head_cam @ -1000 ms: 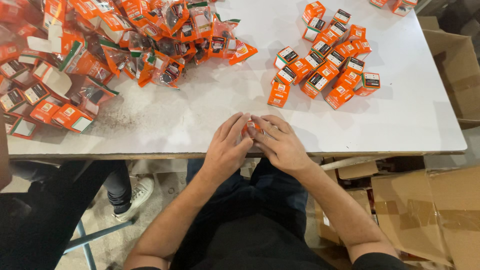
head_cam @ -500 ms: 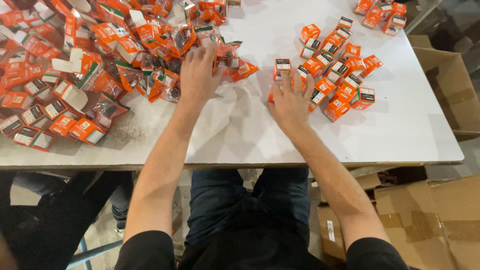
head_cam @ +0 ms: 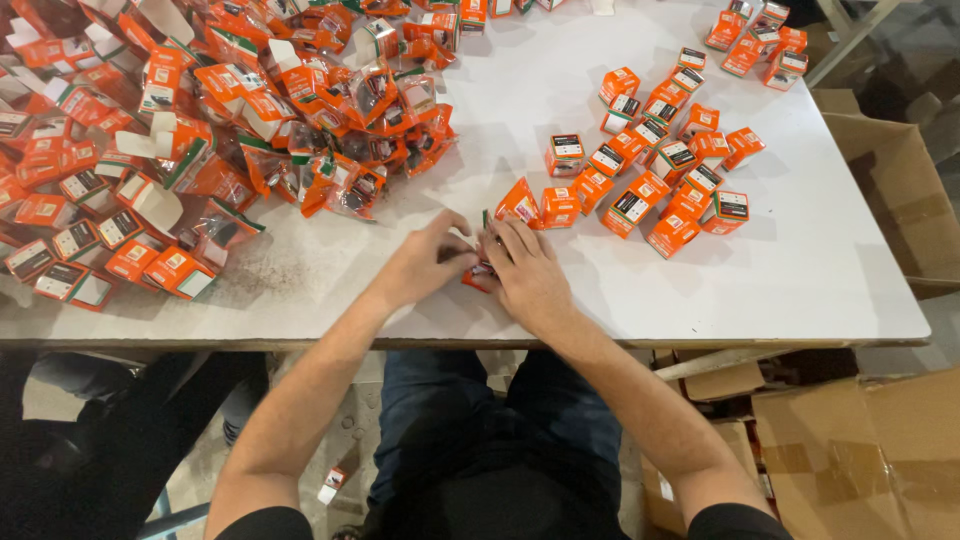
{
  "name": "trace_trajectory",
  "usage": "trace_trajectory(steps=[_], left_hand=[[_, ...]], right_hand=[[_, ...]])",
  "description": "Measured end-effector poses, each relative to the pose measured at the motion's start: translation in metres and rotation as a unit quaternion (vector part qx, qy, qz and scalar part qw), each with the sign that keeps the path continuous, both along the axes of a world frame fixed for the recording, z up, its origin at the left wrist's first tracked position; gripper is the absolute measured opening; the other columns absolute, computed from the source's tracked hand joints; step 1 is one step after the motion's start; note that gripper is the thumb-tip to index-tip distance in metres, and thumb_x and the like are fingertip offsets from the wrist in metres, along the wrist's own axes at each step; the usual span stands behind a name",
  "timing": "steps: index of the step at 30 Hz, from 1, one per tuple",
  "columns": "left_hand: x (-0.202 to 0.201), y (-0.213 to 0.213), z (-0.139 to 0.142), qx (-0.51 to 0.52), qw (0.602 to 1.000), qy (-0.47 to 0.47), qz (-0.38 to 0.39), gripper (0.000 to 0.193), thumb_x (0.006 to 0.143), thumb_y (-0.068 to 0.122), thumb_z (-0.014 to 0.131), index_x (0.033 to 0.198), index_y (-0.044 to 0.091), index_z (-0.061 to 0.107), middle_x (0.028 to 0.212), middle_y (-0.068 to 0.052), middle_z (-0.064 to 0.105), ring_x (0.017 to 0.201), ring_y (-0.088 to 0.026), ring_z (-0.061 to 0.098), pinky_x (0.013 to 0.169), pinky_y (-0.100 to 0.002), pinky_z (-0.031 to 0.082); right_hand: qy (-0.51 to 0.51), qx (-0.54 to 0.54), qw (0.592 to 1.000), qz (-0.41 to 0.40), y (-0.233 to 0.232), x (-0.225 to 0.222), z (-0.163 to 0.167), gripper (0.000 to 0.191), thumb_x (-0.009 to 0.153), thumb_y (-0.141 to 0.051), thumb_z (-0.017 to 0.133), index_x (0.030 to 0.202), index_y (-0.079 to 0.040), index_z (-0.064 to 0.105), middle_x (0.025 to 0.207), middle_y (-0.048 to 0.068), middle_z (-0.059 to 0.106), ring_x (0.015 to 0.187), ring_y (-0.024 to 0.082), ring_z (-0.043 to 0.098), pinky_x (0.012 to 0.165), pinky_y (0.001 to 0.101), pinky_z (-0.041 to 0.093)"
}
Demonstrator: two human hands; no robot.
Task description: The person sits at a table covered with small orange product boxes and picks them up one at a time. They open each box, place the packaged item inside, close the box, and set it into a pile on the table, occasionally gathering boxes aside to reach others.
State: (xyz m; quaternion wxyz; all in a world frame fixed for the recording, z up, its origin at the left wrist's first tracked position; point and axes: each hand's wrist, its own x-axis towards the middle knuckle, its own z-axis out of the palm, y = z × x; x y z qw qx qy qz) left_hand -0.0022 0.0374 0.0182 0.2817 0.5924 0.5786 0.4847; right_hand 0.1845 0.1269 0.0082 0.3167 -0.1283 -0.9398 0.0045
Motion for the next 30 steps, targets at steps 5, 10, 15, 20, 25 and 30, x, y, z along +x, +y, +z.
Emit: trace_trajectory(steps=[5,10,15,20,25,30], left_hand=[[-0.09,-0.003,0.036,0.248,0.91,0.128,0.308,0.03,0.09,-0.005,0.075,0.115,0.005,0.061,0.099,-0.011,0.064,0.075,-0.016,0.063,0.062,-0.03,0.05],[-0.167,-0.025,0.069,0.186,0.73,0.501,0.426,0.035,0.081,-0.006,0.07,0.114,0.007,0.067,0.123,-0.018,0.052,0.117,-0.039,0.049,0.092,-0.05,0.045],[-0.172,-0.024,0.077,0.211,0.69,0.549,0.42,0.014,0.09,0.007,0.069,0.101,0.007,0.061,0.126,-0.012,0.054,0.123,-0.034,0.05,0.099,-0.051,0.044],[-0.109,-0.029,0.072,0.178,0.817,0.449,0.315,0.012,0.098,0.001,0.069,0.108,0.007,0.064,0.106,-0.015,0.063,0.099,-0.038,0.064,0.084,-0.051,0.052],[-0.001,-0.045,0.038,0.182,0.88,0.395,0.19,0.036,0.082,-0.002,0.062,0.115,0.011,0.065,0.104,-0.011,0.068,0.083,-0.034,0.07,0.068,-0.045,0.057],[0.061,-0.042,0.021,0.144,0.938,0.287,0.127,0.037,0.081,-0.002,0.065,0.115,0.012,0.062,0.103,-0.011,0.061,0.082,-0.034,0.07,0.066,-0.044,0.058]], right_hand=[[0.013,-0.01,1.0,0.005,-0.014,0.004,0.002,0.035,0.081,-0.03,0.08,0.103,-0.007,0.067,0.119,0.014,0.055,0.12,0.034,0.05,0.101,0.0516,0.04],[-0.001,-0.073,0.997,0.019,-0.033,0.027,0.0,0.027,0.086,-0.024,0.077,0.104,-0.008,0.067,0.108,0.016,0.052,0.107,0.035,0.049,0.095,0.0499,0.041],[-0.02,-0.088,0.994,0.058,-0.011,0.024,-0.015,0.026,0.09,-0.014,0.071,0.111,-0.003,0.058,0.12,0.018,0.058,0.118,0.04,0.053,0.104,0.0486,0.043],[-0.031,-0.108,0.994,0.013,0.013,0.013,-0.025,0.023,0.091,-0.002,0.064,0.113,-0.004,0.057,0.108,0.015,0.066,0.105,0.037,0.062,0.092,0.0484,0.049],[0.115,-0.284,0.951,0.037,0.004,0.033,-0.018,0.026,0.099,0.003,0.054,0.123,-0.004,0.056,0.085,0.013,0.064,0.075,0.029,0.064,0.07,0.0376,0.054],[0.09,-0.408,0.907,-0.058,-0.019,0.045,-0.002,0.029,0.097,-0.009,0.065,0.124,-0.004,0.055,0.071,0.014,0.06,0.058,0.026,0.055,0.056,0.0358,0.047]])
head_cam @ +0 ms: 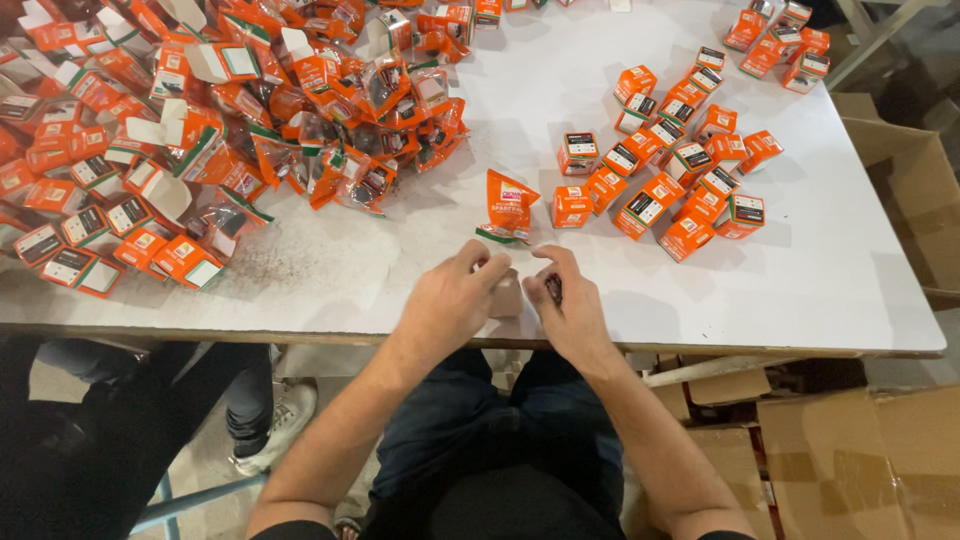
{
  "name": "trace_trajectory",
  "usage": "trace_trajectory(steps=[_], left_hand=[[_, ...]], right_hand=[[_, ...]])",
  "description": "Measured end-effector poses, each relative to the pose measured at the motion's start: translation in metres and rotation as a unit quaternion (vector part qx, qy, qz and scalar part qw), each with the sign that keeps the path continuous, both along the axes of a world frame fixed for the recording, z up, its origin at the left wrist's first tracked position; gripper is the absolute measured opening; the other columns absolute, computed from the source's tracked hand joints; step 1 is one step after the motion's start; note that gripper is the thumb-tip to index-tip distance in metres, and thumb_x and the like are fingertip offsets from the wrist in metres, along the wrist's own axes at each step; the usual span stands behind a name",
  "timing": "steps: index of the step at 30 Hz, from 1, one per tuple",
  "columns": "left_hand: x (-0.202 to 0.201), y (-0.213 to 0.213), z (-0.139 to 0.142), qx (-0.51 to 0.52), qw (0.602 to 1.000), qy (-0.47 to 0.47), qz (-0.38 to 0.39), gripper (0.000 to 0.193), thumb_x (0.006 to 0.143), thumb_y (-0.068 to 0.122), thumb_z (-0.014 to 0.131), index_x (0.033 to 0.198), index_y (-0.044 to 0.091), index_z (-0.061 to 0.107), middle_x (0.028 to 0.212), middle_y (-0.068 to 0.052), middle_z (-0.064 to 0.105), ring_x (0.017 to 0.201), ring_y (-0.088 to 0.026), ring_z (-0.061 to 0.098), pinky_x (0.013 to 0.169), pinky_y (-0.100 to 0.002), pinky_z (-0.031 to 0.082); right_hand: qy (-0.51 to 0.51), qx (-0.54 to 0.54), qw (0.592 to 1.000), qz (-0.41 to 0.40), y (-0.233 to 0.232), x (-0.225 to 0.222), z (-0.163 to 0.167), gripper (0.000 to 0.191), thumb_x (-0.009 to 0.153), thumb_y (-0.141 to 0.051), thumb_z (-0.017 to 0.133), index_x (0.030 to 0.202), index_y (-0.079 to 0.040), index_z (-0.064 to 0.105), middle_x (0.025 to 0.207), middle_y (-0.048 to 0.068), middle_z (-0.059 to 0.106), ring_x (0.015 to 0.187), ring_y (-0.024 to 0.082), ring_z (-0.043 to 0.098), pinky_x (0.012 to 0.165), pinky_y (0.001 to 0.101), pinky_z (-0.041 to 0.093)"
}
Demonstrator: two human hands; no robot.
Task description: The person sits at a table covered with small orange product boxes and picks them up one at a time. They open each box, place the packaged item inside, close the box, and set it into a pile on the table, occasionally gathering boxes aside to reach others.
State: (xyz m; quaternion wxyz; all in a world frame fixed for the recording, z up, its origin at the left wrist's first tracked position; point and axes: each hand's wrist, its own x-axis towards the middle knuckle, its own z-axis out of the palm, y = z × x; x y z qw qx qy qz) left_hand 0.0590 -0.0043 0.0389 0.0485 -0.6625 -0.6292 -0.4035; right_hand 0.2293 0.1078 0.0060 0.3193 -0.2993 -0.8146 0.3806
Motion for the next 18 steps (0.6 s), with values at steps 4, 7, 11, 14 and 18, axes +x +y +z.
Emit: trace_trajectory(steps=[4,7,11,14,18], left_hand=[[0.017,0.007,-0.009,0.044,0.984,-0.169,-0.033,0.034,0.085,-0.003,0.069,0.116,0.006,0.058,0.108,-0.014,0.057,0.082,-0.033,0.07,0.066,-0.043,0.057],[0.02,0.008,-0.023,0.011,0.969,-0.248,0.003,0.03,0.086,-0.001,0.072,0.111,0.005,0.056,0.107,-0.015,0.056,0.074,-0.029,0.07,0.063,-0.042,0.056],[0.016,0.009,-0.043,0.05,0.962,-0.269,0.017,0.026,0.088,0.001,0.075,0.105,0.003,0.056,0.102,-0.014,0.055,0.077,-0.028,0.065,0.065,-0.04,0.055],[0.02,0.006,-0.052,0.039,0.965,-0.255,0.047,0.024,0.092,0.007,0.08,0.096,0.002,0.056,0.103,-0.013,0.059,0.078,-0.027,0.065,0.067,-0.04,0.054],[0.023,0.001,-0.052,0.107,0.987,-0.121,-0.006,0.031,0.08,0.009,0.082,0.098,-0.002,0.06,0.123,-0.021,0.061,0.093,-0.032,0.066,0.077,-0.042,0.057]], right_hand=[[0.039,0.077,0.996,-0.002,-0.008,0.001,0.011,0.026,0.097,-0.006,0.066,0.118,-0.003,0.052,0.079,0.012,0.067,0.062,0.021,0.064,0.058,0.0333,0.051],[0.004,0.015,1.0,-0.024,-0.008,0.002,0.014,0.028,0.095,-0.008,0.065,0.118,-0.003,0.05,0.074,0.01,0.069,0.058,0.02,0.066,0.054,0.0341,0.05],[-0.011,0.038,0.999,-0.025,-0.005,0.005,0.009,0.021,0.099,-0.009,0.064,0.116,-0.005,0.053,0.07,0.014,0.066,0.058,0.028,0.065,0.056,0.0396,0.049],[-0.059,0.103,0.992,-0.042,-0.004,0.003,0.0,0.016,0.101,-0.012,0.062,0.114,-0.007,0.054,0.07,0.017,0.065,0.062,0.036,0.067,0.057,0.0455,0.049],[-0.104,0.195,0.974,-0.049,0.003,-0.003,-0.008,0.013,0.102,-0.012,0.059,0.113,-0.01,0.054,0.073,0.017,0.068,0.068,0.042,0.067,0.059,0.0516,0.048]])
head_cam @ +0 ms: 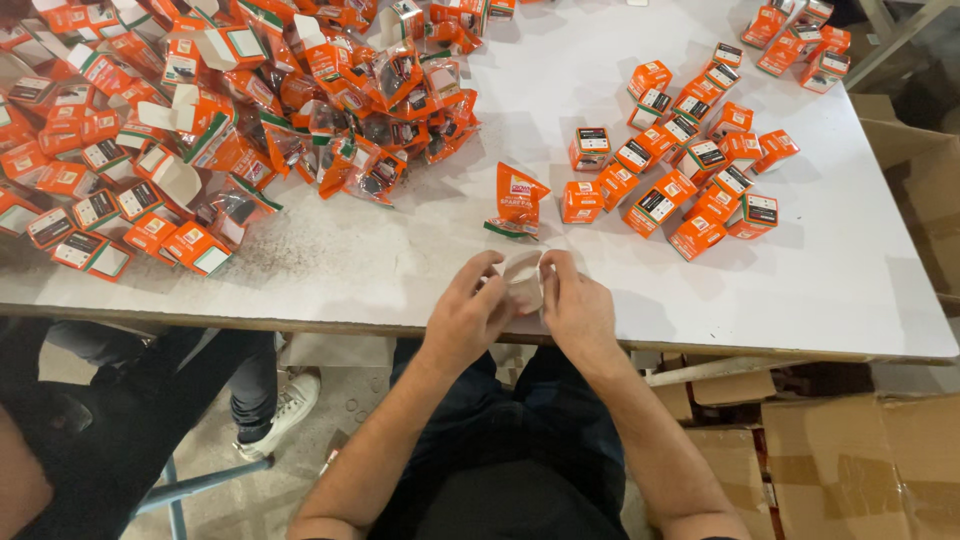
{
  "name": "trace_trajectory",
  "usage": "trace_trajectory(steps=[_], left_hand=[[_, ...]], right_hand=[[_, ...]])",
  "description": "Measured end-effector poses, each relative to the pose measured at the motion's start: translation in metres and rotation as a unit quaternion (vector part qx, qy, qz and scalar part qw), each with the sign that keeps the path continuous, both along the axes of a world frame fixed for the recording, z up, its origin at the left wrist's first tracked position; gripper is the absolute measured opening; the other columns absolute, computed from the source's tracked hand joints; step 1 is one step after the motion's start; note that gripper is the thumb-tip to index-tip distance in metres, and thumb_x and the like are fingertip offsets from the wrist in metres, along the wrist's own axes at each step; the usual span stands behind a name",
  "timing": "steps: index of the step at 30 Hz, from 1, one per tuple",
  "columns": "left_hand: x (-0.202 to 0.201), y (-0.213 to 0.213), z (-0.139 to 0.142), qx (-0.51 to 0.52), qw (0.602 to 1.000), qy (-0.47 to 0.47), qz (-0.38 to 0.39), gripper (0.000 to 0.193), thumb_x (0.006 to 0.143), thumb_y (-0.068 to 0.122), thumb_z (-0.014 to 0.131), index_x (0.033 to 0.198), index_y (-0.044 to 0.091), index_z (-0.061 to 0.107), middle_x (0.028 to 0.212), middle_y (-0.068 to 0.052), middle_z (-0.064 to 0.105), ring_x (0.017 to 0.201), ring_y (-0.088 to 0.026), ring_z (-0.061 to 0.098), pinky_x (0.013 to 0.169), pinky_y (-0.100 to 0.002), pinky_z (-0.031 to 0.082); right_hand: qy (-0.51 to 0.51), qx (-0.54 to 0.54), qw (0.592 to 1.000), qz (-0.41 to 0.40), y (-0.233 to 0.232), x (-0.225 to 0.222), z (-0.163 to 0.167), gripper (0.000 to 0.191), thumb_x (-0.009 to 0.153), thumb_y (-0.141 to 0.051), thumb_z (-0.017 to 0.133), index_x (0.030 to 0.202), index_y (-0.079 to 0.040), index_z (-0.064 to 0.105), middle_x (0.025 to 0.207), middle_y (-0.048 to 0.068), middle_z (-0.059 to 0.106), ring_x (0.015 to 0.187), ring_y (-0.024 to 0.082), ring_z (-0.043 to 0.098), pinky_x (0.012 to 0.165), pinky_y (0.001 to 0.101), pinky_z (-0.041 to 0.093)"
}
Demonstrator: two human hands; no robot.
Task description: The person sits at a table covered with small orange product boxes and picks them up one at a time. They open each box, place the packaged item inside, close the box, and set it into a pile on the table, occasionally gathering boxes aside to reach others.
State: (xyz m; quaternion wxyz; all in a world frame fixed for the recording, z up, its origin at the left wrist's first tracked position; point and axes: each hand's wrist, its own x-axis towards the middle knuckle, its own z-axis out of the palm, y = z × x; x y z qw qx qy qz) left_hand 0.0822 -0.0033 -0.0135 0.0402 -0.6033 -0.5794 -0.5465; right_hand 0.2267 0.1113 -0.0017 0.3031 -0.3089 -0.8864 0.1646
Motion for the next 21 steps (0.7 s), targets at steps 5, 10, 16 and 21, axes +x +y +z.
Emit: trace_trajectory(steps=[5,10,16,21], left_hand=[[-0.003,-0.001,0.007,-0.021,0.998,0.036,-0.046,0.044,0.077,0.019,0.088,0.1,0.003,0.054,0.13,-0.017,0.063,0.113,-0.039,0.061,0.093,-0.046,0.054],[0.001,-0.001,0.01,-0.067,0.998,0.009,0.006,0.055,0.075,0.01,0.083,0.124,0.004,0.058,0.128,-0.019,0.061,0.117,-0.039,0.06,0.093,-0.044,0.055],[-0.001,-0.003,0.016,-0.053,0.997,-0.039,-0.043,0.056,0.081,0.01,0.084,0.131,0.007,0.057,0.127,-0.015,0.065,0.115,-0.037,0.064,0.087,-0.039,0.058],[-0.003,-0.003,0.018,-0.073,0.992,-0.061,-0.086,0.061,0.08,0.005,0.082,0.134,0.005,0.054,0.129,-0.016,0.066,0.112,-0.036,0.065,0.078,-0.035,0.06]], right_hand=[[0.017,-0.037,0.999,0.009,-0.003,0.0,0.006,0.017,0.101,-0.014,0.061,0.113,-0.007,0.052,0.075,0.018,0.066,0.07,0.04,0.067,0.061,0.0502,0.049],[0.059,0.17,0.978,0.101,-0.022,0.028,0.019,0.046,0.089,-0.023,0.068,0.122,0.0,0.047,0.117,0.031,0.059,0.106,0.045,0.058,0.09,0.0507,0.048],[0.04,0.002,0.999,0.013,-0.022,0.055,0.002,0.059,0.09,-0.014,0.077,0.14,0.002,0.049,0.125,0.021,0.06,0.107,0.04,0.061,0.093,0.0481,0.05],[0.192,0.08,0.971,0.116,-0.02,0.04,-0.001,0.048,0.089,-0.019,0.091,0.119,-0.005,0.056,0.126,0.016,0.059,0.104,0.024,0.067,0.087,0.0327,0.057]])
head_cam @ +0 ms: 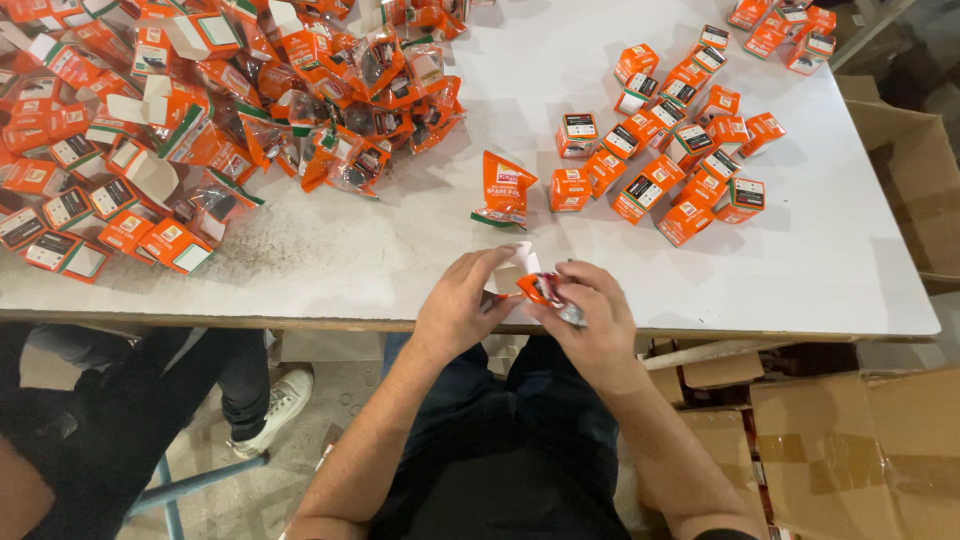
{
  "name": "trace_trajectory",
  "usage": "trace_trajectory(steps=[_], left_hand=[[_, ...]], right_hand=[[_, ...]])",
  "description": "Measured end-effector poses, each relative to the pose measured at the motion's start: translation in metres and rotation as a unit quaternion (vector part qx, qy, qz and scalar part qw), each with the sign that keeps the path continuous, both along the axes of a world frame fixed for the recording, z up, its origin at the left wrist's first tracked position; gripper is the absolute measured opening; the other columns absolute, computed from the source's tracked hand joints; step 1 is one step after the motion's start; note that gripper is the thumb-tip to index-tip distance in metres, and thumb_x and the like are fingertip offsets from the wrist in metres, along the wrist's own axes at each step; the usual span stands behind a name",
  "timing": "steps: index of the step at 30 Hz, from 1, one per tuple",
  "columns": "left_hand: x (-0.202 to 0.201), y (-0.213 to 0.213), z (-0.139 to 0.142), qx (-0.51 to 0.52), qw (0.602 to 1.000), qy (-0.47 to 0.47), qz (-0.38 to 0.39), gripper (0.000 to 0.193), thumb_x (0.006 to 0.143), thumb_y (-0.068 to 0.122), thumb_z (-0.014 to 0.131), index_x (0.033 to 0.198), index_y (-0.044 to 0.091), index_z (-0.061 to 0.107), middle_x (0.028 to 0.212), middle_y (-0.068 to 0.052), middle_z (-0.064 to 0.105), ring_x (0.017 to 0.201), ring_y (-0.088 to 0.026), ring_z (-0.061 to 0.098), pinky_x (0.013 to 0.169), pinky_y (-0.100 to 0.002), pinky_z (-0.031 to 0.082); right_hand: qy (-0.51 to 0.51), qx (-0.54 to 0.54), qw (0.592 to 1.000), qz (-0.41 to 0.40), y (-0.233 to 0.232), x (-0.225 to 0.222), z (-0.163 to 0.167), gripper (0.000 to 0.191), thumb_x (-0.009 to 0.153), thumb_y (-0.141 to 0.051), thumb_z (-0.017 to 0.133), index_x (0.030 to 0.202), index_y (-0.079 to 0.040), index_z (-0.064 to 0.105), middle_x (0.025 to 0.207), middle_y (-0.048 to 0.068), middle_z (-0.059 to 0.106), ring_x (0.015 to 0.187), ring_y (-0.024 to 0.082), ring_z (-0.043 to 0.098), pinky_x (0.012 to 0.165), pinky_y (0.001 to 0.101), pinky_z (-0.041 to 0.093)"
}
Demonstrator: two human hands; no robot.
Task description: The person sits at a table covered with small orange product boxes and picks them up one at a time. They open each box, place the packaged item inside, close the box, and set it into a pile on the table, occasionally gathering boxes aside to reach others.
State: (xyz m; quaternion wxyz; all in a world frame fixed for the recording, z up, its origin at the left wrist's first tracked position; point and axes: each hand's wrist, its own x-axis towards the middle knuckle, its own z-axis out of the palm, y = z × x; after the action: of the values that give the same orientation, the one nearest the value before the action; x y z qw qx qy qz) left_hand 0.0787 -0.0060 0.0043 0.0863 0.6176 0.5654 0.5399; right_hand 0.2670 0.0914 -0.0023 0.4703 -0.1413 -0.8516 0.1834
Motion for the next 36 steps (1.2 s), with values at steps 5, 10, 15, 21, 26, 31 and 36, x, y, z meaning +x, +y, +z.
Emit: trace_trajectory(steps=[5,10,15,21,26,31,36], left_hand=[[-0.001,0.001,-0.006,0.007,0.999,0.014,0.028,0.071,0.07,0.0,0.079,0.136,0.003,0.052,0.122,-0.015,0.066,0.112,-0.036,0.065,0.093,-0.042,0.056],[0.0,0.004,-0.012,0.012,0.997,0.053,0.049,0.062,0.069,0.003,0.082,0.126,0.005,0.058,0.126,-0.015,0.066,0.114,-0.037,0.065,0.093,-0.042,0.056],[0.001,0.006,-0.011,0.027,0.996,0.066,0.055,0.055,0.077,0.007,0.086,0.125,0.006,0.059,0.128,-0.015,0.065,0.116,-0.037,0.064,0.094,-0.042,0.056],[0.003,0.0,-0.005,-0.009,1.0,-0.005,0.024,0.054,0.082,0.005,0.08,0.132,0.004,0.058,0.135,-0.015,0.063,0.103,-0.031,0.07,0.085,-0.038,0.06],[0.007,-0.003,0.001,0.017,0.995,0.071,0.075,0.054,0.08,0.011,0.082,0.13,0.002,0.061,0.129,-0.017,0.061,0.105,-0.036,0.067,0.085,-0.041,0.058],[0.004,-0.002,0.005,0.036,0.98,0.171,0.095,0.049,0.077,0.017,0.083,0.118,0.002,0.063,0.12,-0.014,0.06,0.104,-0.035,0.065,0.086,-0.044,0.055],[0.006,-0.001,-0.003,0.022,0.964,0.23,0.133,0.053,0.07,0.017,0.085,0.116,0.0,0.065,0.114,-0.016,0.057,0.102,-0.035,0.061,0.085,-0.048,0.053]], right_hand=[[-0.154,0.157,0.976,0.009,0.006,-0.041,0.021,0.045,0.08,-0.019,0.09,0.113,-0.004,0.064,0.119,0.014,0.053,0.115,0.036,0.058,0.094,0.0444,0.053],[-0.136,0.131,0.981,0.039,0.001,-0.027,0.033,0.044,0.081,-0.01,0.08,0.122,-0.001,0.065,0.131,0.021,0.053,0.12,0.04,0.057,0.1,0.0469,0.051],[-0.126,0.151,0.98,0.004,0.004,-0.02,0.034,0.033,0.086,-0.01,0.078,0.115,-0.003,0.065,0.123,0.01,0.069,0.118,0.03,0.06,0.102,0.0468,0.045],[-0.138,0.159,0.977,-0.024,0.01,-0.036,0.032,0.022,0.085,-0.013,0.076,0.105,-0.008,0.068,0.107,0.003,0.071,0.106,0.028,0.059,0.095,0.0474,0.039],[-0.155,0.12,0.979,-0.054,0.016,-0.038,0.026,0.015,0.088,-0.011,0.075,0.102,-0.009,0.071,0.101,0.001,0.071,0.103,0.026,0.059,0.095,0.0455,0.04],[-0.117,0.073,0.99,0.016,0.012,-0.03,0.019,0.028,0.094,-0.012,0.071,0.121,-0.003,0.07,0.121,0.007,0.071,0.122,0.034,0.056,0.106,0.0464,0.041],[-0.135,0.128,0.982,-0.018,0.002,-0.025,0.014,0.033,0.094,-0.015,0.073,0.124,-0.003,0.07,0.142,0.016,0.056,0.131,0.04,0.048,0.112,0.0497,0.04]])
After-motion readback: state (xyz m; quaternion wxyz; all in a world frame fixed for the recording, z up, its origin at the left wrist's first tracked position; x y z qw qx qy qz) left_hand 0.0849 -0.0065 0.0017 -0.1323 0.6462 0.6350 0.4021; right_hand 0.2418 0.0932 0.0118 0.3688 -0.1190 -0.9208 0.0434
